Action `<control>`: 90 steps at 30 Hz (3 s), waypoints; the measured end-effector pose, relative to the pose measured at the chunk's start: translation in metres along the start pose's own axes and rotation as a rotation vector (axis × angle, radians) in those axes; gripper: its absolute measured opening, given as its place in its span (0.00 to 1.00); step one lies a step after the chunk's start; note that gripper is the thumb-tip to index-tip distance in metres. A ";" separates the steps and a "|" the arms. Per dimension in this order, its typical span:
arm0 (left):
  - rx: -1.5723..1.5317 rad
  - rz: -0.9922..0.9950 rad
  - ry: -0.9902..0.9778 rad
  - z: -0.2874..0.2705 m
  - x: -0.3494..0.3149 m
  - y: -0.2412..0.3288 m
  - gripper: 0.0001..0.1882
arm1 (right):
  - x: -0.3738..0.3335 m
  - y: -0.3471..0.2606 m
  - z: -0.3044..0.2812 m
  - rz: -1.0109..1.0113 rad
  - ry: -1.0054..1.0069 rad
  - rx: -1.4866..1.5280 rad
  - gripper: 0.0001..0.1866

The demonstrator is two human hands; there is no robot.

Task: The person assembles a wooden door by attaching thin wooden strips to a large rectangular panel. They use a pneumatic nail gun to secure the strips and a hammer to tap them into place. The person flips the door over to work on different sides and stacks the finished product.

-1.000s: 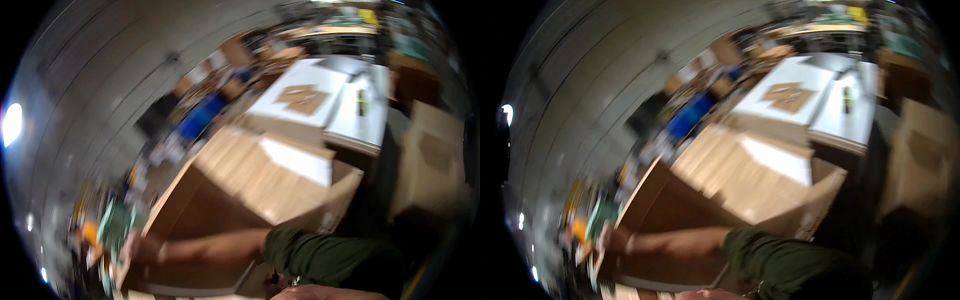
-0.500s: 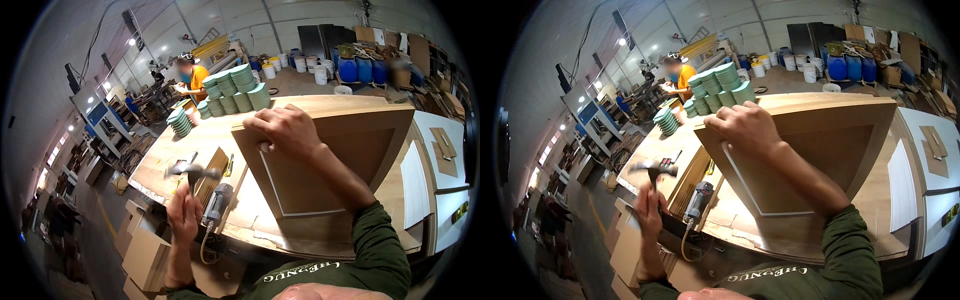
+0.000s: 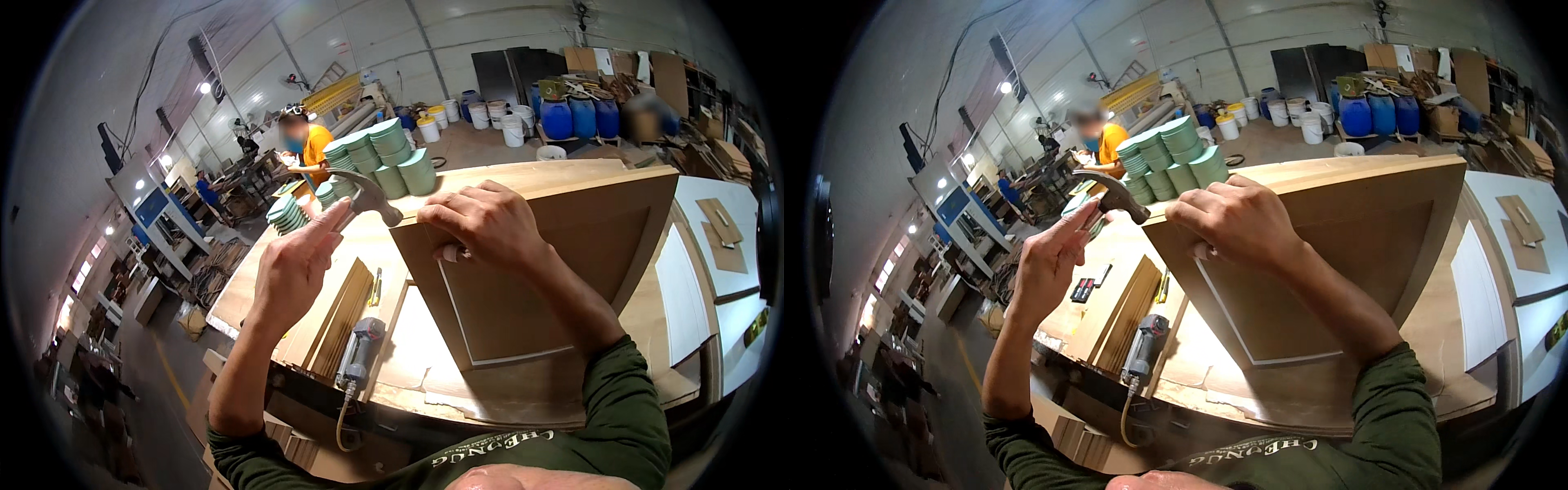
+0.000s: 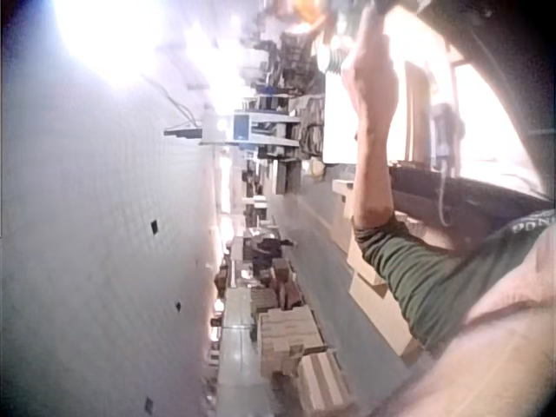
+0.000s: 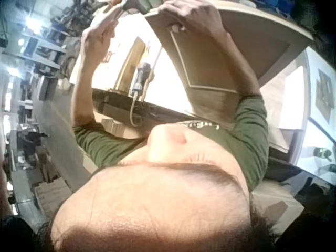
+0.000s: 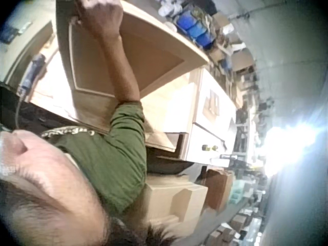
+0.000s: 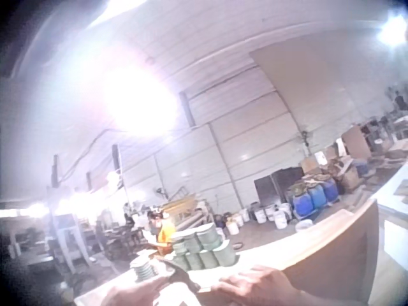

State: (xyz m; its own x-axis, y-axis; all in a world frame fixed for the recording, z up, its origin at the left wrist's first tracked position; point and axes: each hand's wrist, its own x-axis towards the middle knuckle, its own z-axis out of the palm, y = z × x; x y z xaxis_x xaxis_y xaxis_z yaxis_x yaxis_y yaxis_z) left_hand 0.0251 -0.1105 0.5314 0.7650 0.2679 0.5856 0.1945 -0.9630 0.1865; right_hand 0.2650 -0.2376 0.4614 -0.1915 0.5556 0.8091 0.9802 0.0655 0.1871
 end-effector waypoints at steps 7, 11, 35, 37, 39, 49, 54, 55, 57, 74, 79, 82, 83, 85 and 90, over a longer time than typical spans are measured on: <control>0.070 0.053 -0.024 -0.005 0.014 -0.003 0.21 | 0.001 0.001 0.000 0.014 0.001 0.007 0.28; -0.073 0.074 0.095 -0.010 0.021 -0.003 0.22 | 0.000 0.005 0.000 0.005 0.010 0.002 0.28; 0.026 0.188 0.019 -0.009 0.028 -0.014 0.24 | 0.000 0.004 0.006 -0.009 0.059 0.005 0.28; 0.088 0.232 -0.083 -0.002 0.024 -0.012 0.24 | 0.000 0.004 0.005 0.000 0.041 0.009 0.28; 0.087 0.216 -0.040 -0.008 0.025 -0.014 0.23 | 0.000 0.004 0.004 0.003 0.036 0.008 0.28; 0.081 0.206 -0.074 -0.005 0.025 -0.012 0.23 | 0.000 0.002 0.001 0.002 0.033 0.015 0.28; -0.093 0.073 0.059 -0.027 0.031 -0.012 0.22 | 0.000 0.001 0.001 -0.013 0.078 0.003 0.27; -0.120 0.101 0.076 -0.019 0.032 -0.019 0.23 | 0.000 0.001 0.002 -0.014 0.079 0.003 0.27; -0.032 0.176 -0.025 -0.005 0.030 -0.018 0.23 | -0.002 0.001 0.003 -0.005 0.067 0.005 0.27; -0.030 0.139 0.037 -0.014 0.034 -0.018 0.22 | 0.000 0.001 -0.001 0.014 0.034 0.025 0.27; 0.113 0.203 -0.051 -0.010 0.031 -0.022 0.24 | 0.000 0.000 0.000 0.018 0.034 0.041 0.27; 0.052 0.221 -0.082 -0.009 0.032 -0.023 0.24 | 0.000 0.000 -0.001 0.019 0.033 0.028 0.27; 0.008 0.171 -0.060 -0.012 0.033 -0.019 0.24 | 0.000 0.001 -0.001 0.020 0.034 0.022 0.26; -0.054 0.051 0.012 -0.019 0.034 -0.011 0.24 | 0.000 0.000 -0.002 0.020 0.044 0.012 0.26; 0.060 0.250 -0.080 0.000 0.031 -0.018 0.24 | 0.001 -0.001 -0.002 0.062 0.037 0.046 0.28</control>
State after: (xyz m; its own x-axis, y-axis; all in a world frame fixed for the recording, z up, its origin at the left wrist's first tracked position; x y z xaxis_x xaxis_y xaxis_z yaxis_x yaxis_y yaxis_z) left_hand 0.0452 -0.0846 0.5457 0.8397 0.0204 0.5427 0.0275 -0.9996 -0.0051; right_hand 0.2634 -0.2387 0.4636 -0.1314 0.5286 0.8386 0.9913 0.0703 0.1110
